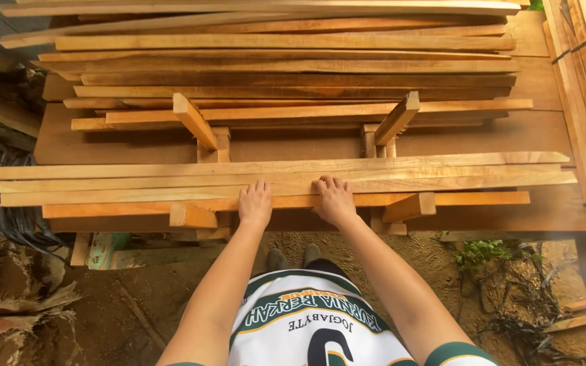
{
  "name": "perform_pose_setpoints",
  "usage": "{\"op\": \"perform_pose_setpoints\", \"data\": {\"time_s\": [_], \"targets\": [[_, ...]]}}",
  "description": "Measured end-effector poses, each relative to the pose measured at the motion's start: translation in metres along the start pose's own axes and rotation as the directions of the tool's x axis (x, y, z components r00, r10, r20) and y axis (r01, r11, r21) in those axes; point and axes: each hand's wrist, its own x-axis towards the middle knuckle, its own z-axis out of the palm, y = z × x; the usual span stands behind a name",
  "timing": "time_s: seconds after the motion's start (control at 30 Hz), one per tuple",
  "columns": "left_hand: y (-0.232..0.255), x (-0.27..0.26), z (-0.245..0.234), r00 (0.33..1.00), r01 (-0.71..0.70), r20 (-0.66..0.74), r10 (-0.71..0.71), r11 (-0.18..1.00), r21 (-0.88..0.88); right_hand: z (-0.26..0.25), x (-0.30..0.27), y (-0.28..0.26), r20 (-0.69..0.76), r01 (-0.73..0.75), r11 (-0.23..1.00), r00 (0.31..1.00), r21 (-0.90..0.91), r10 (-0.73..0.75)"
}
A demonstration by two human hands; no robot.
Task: Organizing and arranging thin wood strips onto a wooden rack in a workshop.
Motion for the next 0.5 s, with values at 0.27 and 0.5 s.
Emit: {"op": "perform_pose_setpoints", "data": {"time_s": [0.27,0.5], "targets": [[-0.002,0.008,0.005,0.999,-0.034,-0.02,0.034,0.999,0.039,-0.024,-0.005,0.006,-0.092,0.087,0.975,0.993,0.204,-0.069],[-0.01,0.009,-0.051,0.96,0.014,0.273,0.059,0.966,-0.258,-0.036,0.006,0.019,0.012,-0.02,0.975,1.0,0.222,0.018]]}}
